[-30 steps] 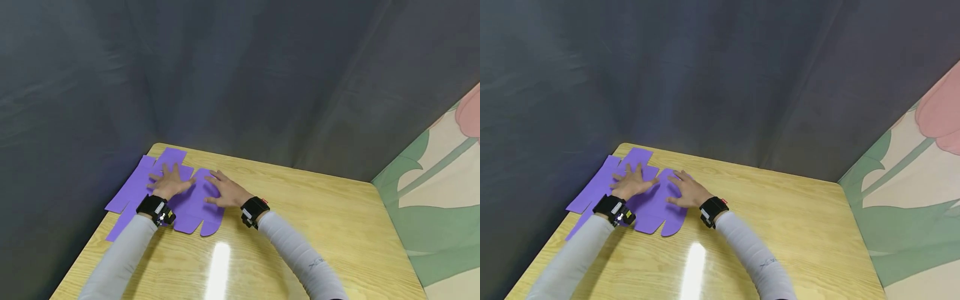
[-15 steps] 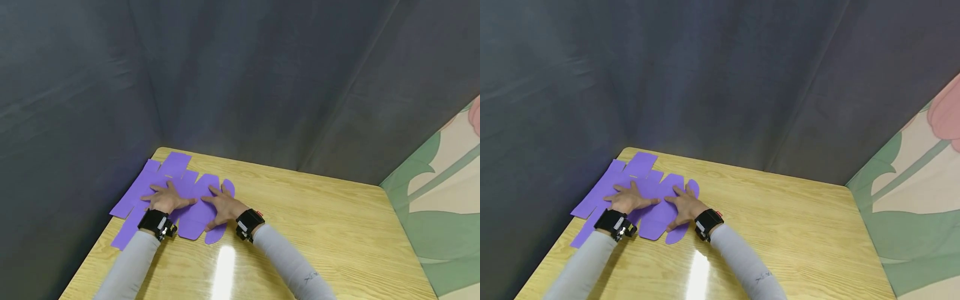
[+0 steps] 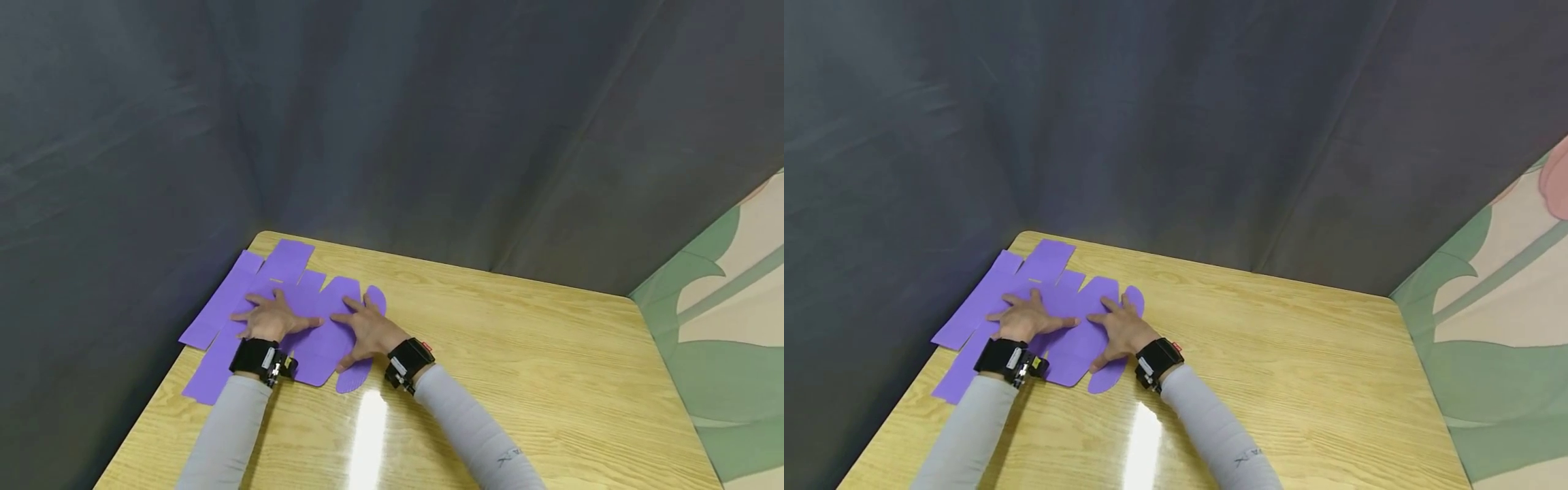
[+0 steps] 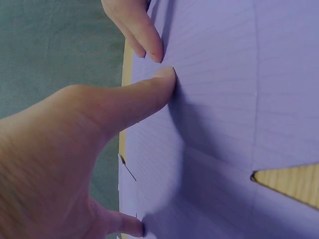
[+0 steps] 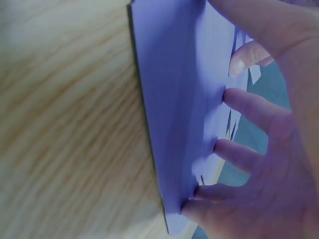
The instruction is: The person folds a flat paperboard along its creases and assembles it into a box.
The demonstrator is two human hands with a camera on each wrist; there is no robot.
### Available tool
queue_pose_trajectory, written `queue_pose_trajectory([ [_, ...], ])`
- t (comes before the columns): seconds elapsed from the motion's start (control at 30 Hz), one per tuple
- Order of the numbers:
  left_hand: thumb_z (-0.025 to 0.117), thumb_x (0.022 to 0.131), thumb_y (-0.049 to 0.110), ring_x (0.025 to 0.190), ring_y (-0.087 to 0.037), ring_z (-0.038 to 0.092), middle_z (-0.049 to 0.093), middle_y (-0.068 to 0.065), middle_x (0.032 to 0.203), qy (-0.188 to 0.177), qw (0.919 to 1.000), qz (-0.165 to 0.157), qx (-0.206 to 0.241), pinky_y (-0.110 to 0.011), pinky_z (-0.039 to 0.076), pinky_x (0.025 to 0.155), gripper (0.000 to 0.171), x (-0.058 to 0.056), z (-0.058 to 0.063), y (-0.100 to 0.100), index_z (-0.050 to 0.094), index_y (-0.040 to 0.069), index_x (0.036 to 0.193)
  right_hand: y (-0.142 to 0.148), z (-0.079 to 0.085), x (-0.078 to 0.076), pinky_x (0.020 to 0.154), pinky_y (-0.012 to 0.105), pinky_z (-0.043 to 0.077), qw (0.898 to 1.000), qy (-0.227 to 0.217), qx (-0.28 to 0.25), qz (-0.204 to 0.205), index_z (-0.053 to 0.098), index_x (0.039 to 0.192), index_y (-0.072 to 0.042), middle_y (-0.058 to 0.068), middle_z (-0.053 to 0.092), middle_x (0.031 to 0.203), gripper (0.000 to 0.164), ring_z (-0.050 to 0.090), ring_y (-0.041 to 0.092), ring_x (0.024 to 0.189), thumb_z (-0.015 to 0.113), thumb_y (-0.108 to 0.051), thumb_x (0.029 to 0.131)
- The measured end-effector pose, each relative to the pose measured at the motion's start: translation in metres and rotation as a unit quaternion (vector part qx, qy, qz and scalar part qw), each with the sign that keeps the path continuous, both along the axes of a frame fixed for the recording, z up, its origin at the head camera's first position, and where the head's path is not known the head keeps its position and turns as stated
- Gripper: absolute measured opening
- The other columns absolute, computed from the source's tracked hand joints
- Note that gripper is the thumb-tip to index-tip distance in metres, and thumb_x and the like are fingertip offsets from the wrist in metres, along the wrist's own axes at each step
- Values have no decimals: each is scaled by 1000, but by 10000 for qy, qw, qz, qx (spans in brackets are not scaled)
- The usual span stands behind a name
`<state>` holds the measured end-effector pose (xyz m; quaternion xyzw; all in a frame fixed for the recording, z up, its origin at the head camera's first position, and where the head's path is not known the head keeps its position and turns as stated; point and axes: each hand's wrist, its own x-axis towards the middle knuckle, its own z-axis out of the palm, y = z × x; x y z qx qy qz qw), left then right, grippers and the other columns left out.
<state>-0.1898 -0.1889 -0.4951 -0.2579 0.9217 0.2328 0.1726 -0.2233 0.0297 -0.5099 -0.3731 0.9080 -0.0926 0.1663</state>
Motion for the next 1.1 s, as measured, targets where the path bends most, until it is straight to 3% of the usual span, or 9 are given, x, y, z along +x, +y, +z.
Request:
queue_pose_trajectory([
  [0.17,84,70,79,138,-86,-6,-16,-47,165,-51,9999,99,-127,-90,29,106,148,0,1,6,0,14,172,6,1,4,124,70,28,9999,-108,-56,-109,48,162,-31,10,18,179,113,8,59,160,96,-66,67],
  [0.4,83,71,80,137,-88,-3,-12,-49,164,147,9993,-269,-194,-92,28,104,146,2,0,10,4,10,172,13,-2,12,124,70,29,9989,-114,-279,-352,51,160,-30,12,20,178,113,10,61,159,98,-65,64],
  [0.73,83,70,79,138,-87,-2,-9,-48,165,121,9988,-415,-249,-92,28,103,145,9,-6,17,6,11,172,23,-7,29,123,68,32,9991,217,-280,-253,54,159,-24,18,26,175,113,18,65,155,95,-70,64],
  [0.93,82,72,80,136,-89,1,-8,-49,165,169,9971,-670,-303,-93,31,99,144,12,-6,27,5,10,172,33,-7,37,129,69,16,9975,697,-88,-90,57,157,-20,23,33,171,113,28,53,157,91,-76,64],
  [1.1,83,70,81,135,-89,1,-8,-49,165,170,9956,-851,-362,-93,32,98,147,16,-8,32,6,9,172,39,-9,50,127,71,21,9952,981,7,-38,58,155,-18,25,38,168,115,34,52,155,88,-81,63],
])
